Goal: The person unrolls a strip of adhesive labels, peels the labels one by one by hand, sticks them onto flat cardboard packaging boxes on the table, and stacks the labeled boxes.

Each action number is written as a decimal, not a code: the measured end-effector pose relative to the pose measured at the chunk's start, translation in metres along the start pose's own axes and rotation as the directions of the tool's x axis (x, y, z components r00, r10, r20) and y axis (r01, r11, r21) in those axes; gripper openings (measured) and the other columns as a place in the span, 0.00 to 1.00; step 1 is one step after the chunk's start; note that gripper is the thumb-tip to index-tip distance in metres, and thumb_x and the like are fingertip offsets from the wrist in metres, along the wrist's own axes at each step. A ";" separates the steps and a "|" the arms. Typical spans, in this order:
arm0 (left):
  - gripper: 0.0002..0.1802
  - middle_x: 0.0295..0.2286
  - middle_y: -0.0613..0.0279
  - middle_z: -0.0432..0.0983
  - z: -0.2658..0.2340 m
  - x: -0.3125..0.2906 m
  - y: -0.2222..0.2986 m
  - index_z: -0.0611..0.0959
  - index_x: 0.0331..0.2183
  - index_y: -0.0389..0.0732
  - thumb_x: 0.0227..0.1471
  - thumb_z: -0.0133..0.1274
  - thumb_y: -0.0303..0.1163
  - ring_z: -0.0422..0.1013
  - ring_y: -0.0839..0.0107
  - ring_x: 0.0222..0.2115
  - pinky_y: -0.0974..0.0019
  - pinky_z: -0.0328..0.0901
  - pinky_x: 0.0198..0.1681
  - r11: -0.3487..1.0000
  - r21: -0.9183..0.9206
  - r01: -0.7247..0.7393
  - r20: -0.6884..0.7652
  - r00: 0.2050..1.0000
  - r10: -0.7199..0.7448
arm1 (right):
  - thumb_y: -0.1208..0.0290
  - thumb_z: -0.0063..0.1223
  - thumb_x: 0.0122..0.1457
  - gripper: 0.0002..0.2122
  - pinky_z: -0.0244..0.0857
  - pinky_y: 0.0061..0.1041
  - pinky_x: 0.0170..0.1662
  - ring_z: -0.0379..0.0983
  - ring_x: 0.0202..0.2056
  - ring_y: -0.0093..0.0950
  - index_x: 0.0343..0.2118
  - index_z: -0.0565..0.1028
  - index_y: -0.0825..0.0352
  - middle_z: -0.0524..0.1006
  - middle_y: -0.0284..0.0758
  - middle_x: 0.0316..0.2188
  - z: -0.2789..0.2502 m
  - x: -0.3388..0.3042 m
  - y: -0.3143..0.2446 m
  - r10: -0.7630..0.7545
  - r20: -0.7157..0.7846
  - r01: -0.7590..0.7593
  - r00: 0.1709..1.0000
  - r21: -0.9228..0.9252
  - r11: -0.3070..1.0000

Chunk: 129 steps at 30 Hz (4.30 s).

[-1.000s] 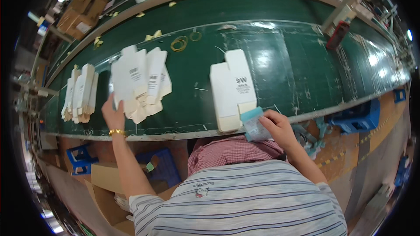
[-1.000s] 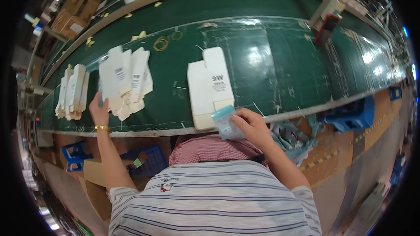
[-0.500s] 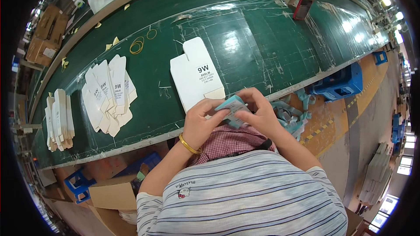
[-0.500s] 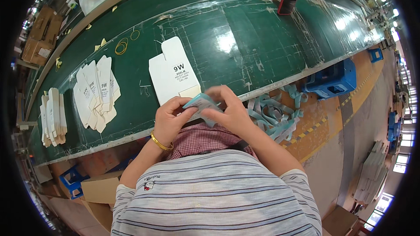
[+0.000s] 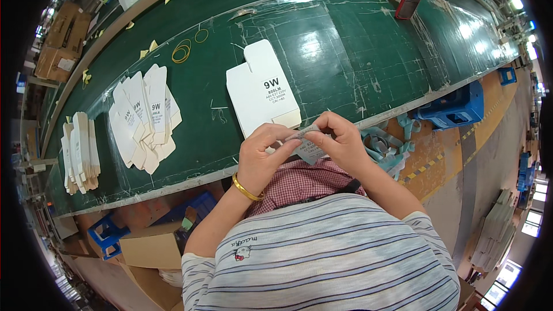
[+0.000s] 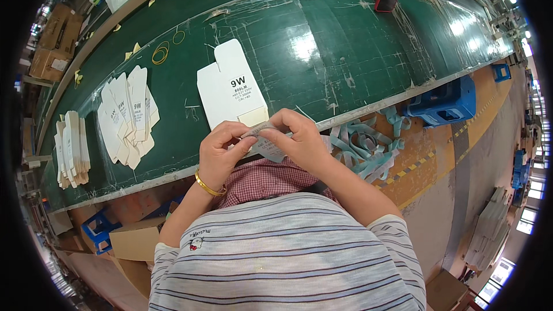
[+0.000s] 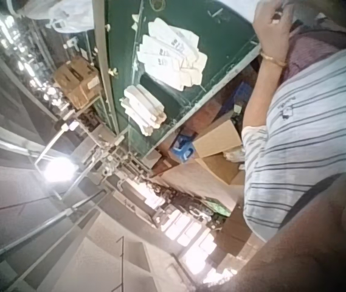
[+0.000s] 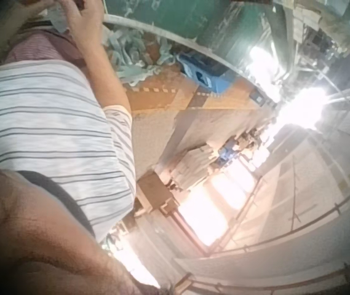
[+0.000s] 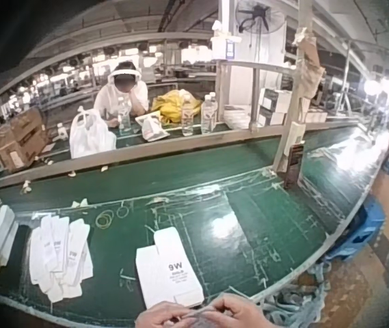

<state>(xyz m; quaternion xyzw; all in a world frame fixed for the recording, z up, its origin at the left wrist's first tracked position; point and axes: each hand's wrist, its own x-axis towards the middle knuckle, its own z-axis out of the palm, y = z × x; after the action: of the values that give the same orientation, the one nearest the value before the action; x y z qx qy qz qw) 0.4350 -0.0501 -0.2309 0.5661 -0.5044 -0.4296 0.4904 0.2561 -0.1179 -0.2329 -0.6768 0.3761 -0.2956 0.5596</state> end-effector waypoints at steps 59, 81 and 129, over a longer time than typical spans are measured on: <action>0.22 0.28 0.63 0.68 -0.044 0.045 -0.029 0.81 0.41 0.42 0.39 0.54 0.21 0.65 0.65 0.28 0.64 0.63 0.32 0.649 0.709 -0.275 0.144 0.958 0.249 | 0.71 0.47 0.62 0.10 0.66 0.17 0.24 0.72 0.23 0.17 0.34 0.75 0.74 0.77 0.33 0.26 0.037 0.065 0.013 0.736 0.092 -0.693 0.671 0.429 0.579; 0.24 0.30 0.64 0.69 -0.039 0.063 -0.023 0.79 0.46 0.48 0.42 0.51 0.25 0.65 0.67 0.27 0.66 0.64 0.29 0.410 0.815 -0.409 0.334 0.911 0.243 | 0.67 0.51 0.60 0.11 0.63 0.16 0.24 0.68 0.23 0.14 0.34 0.76 0.74 0.76 0.29 0.25 0.035 0.005 0.011 0.663 0.122 -0.665 0.738 0.294 0.686; 0.21 0.38 0.62 0.73 -0.026 -0.017 0.011 0.80 0.43 0.40 0.43 0.58 0.21 0.69 0.74 0.39 0.73 0.67 0.39 0.998 0.006 -0.064 -0.007 0.998 0.064 | 0.70 0.53 0.57 0.08 0.59 0.19 0.30 0.63 0.27 0.17 0.31 0.74 0.72 0.70 0.30 0.24 0.014 -0.022 0.005 0.077 0.033 -0.078 0.996 0.033 0.996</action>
<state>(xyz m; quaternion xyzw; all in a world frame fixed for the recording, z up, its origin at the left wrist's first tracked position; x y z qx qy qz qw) 0.4565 -0.0300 -0.2162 0.5528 -0.5217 -0.4102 0.5040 0.2551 -0.0920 -0.2399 -0.6565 0.3881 -0.2691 0.5882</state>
